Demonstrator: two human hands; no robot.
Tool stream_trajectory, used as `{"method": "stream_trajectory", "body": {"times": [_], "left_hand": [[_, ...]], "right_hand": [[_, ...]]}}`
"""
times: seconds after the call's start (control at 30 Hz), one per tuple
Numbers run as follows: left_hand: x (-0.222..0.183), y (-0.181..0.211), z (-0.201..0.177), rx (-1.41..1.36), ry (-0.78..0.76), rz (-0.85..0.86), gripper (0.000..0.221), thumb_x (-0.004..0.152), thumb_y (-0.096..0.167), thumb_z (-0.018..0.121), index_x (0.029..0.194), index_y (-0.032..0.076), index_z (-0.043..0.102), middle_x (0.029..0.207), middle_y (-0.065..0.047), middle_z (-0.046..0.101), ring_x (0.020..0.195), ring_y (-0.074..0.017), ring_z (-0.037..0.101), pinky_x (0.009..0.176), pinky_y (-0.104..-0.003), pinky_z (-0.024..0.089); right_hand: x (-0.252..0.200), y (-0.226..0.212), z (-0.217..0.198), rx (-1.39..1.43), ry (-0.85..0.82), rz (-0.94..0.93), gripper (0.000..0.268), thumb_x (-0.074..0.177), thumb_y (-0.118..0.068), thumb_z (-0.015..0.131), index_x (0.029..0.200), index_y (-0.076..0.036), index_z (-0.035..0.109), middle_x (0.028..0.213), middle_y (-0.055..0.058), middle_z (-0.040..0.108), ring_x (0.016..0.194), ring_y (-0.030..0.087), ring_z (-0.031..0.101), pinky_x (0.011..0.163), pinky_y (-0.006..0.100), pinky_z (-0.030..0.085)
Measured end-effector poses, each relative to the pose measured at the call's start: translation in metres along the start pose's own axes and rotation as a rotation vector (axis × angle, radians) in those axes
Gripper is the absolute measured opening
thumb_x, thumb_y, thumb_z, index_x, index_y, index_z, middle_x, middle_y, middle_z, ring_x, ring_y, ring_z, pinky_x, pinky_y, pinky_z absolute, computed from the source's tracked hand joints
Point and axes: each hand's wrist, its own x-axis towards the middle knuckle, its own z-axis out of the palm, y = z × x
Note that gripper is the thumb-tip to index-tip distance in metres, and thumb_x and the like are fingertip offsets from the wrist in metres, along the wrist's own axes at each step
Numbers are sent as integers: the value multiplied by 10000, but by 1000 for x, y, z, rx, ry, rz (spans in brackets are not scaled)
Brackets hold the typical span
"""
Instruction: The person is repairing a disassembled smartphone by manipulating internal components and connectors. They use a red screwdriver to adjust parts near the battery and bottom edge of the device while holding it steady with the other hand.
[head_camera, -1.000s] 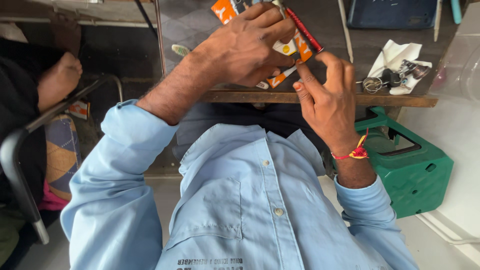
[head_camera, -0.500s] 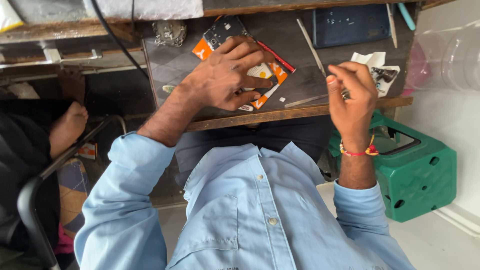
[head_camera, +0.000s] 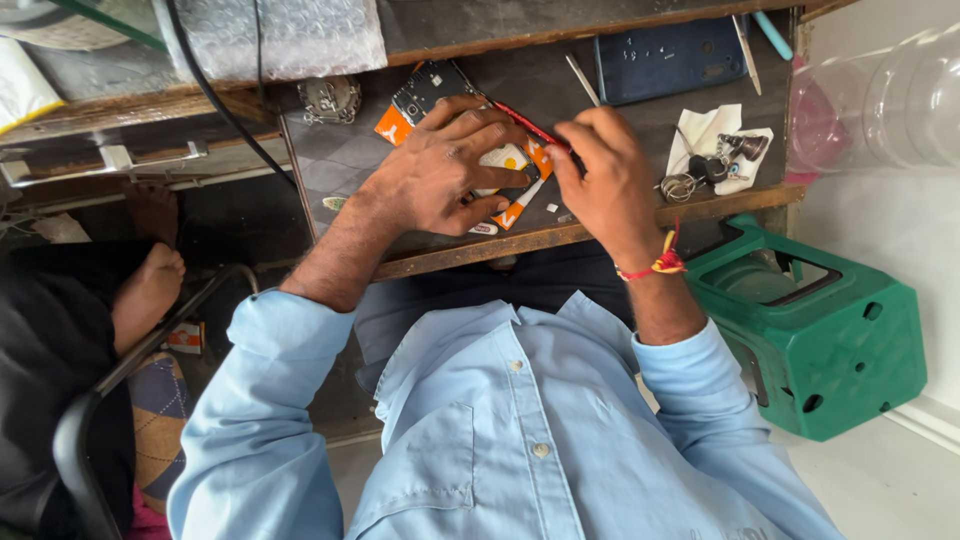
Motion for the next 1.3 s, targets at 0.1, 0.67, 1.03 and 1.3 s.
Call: {"method": "stream_trajectory", "body": {"times": [0.1,0.67,1.03,1.3], "left_hand": [[1,1,-2,1,8,-1,314,863,316,772,1162,224,802,1361,-51,621,1335,-276,539,1194,-512,352],[2,-1,0,-27,39,-4,227,874,291,770,1096,275,816,1329,-35,633,1310,-246,557,1211,-497,359],[9,6,-9,-84,34,-42,230,846,294,778,1061,235,835,1326,-23,641,1306,-240,559,1197,-480,371],[9,5,-7,-83,27,-60,228,849,291,777,1065,243,833,1331,-22,638,1312,-234,556,1199,-481,368]], "right_hand": [[5,1,9,-69,41,-33,161,893,-20,806,1010,-10,695,966,92,618,856,301,673,752,397,546],[-97,115,-49,1368,553,488,152,1109,-11,742,1163,25,605,1077,123,633,846,172,613,755,294,506],[-37,78,-17,799,511,326,181,1198,-105,534,1296,-35,398,1294,275,680,958,239,745,901,356,645],[-19,88,-7,604,449,242,93,1217,-18,445,1298,-10,400,1338,262,662,1014,227,734,949,352,648]]}}
